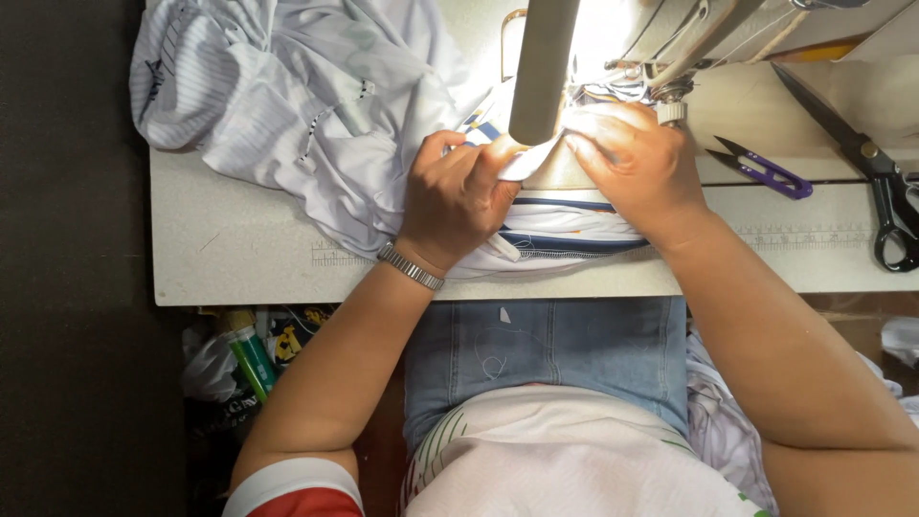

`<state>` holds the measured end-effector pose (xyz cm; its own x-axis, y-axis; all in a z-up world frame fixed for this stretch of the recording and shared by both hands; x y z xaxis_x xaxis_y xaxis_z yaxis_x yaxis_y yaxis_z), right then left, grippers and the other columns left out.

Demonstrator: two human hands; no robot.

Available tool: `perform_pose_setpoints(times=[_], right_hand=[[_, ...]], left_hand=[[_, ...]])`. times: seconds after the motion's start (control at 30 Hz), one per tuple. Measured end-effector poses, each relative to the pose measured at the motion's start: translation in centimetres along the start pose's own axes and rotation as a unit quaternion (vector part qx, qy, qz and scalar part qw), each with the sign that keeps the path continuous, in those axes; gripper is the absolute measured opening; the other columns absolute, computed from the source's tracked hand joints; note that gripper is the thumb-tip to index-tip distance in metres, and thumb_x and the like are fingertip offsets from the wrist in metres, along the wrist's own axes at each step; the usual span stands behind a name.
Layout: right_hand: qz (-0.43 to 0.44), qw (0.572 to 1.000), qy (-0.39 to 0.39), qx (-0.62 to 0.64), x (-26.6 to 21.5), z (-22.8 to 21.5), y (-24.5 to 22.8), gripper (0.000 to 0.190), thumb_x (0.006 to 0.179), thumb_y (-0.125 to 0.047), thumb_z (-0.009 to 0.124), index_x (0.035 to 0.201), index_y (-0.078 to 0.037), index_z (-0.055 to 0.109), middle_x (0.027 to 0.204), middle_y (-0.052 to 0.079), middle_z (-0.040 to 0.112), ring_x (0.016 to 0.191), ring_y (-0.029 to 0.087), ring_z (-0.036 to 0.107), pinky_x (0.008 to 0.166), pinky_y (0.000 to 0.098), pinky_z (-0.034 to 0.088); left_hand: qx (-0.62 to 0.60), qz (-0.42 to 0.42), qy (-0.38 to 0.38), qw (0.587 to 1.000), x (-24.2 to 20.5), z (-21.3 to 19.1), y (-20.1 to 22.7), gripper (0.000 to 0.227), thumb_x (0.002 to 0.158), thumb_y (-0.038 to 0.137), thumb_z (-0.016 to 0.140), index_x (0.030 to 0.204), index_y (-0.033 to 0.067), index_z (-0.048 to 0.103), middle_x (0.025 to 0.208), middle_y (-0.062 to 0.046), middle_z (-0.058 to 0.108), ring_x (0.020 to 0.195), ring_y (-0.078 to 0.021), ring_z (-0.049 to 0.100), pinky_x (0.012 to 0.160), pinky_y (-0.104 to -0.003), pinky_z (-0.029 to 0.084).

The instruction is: The person is inspecting the collar of a garment and using thread snips to remove excess threads.

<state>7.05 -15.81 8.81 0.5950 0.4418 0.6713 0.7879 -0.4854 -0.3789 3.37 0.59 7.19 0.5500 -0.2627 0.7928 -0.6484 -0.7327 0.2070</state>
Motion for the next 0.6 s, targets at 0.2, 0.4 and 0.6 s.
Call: perform_pose_setpoints(times=[0.2,0.4,0.6], right_hand=[[-0.015,1.0,-0.008,0.012,0.5,0.5,-0.8,0.004,0.096,-0.004,0.083,0.095,-0.002,0.08,0.097,0.015,0.078,0.087,0.036,0.074,0.078,0.0421,0.06],[-0.093,0.996,-0.005,0.0,0.4,0.4,-2.1,0.002,0.096,-0.002,0.079,0.095,-0.002,0.079,0.089,0.015,0.075,0.077,0.036,0.07,0.069,0.0423,0.057],[-0.164,0.98,-0.018,-0.113,-4.0,1.0,-2.2,0.013,0.1,-0.019,0.075,0.088,-0.012,0.076,0.08,0.004,0.067,0.066,0.026,0.064,0.061,0.0362,0.053]], left_hand=[[0.019,-0.036,-0.02,0.999,-0.1,0.7,-0.8,0.05,0.101,0.06,0.05,0.073,0.0193,0.051,0.051,0.006,0.047,0.05,-0.0151,0.06,0.083,-0.037,0.053],[0.012,-0.014,-0.017,1.0,0.5,0.4,0.1,0.051,0.101,0.057,0.051,0.066,0.0207,0.044,0.048,0.003,0.042,0.048,-0.0179,0.056,0.083,-0.04,0.052],[-0.041,0.085,-0.108,0.99,4.6,0.2,5.3,0.067,0.062,0.044,0.081,0.117,0.008,0.065,0.093,-0.01,0.062,0.078,-0.0351,0.064,0.072,-0.048,0.051]])
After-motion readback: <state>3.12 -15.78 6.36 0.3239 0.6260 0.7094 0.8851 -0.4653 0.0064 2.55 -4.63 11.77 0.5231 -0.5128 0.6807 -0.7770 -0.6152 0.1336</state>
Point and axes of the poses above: each hand's wrist, its own x-axis towards the middle knuckle, its own z-axis out of the palm, y = z × x, the point moved 10 cm from there along x, towards the middle knuckle
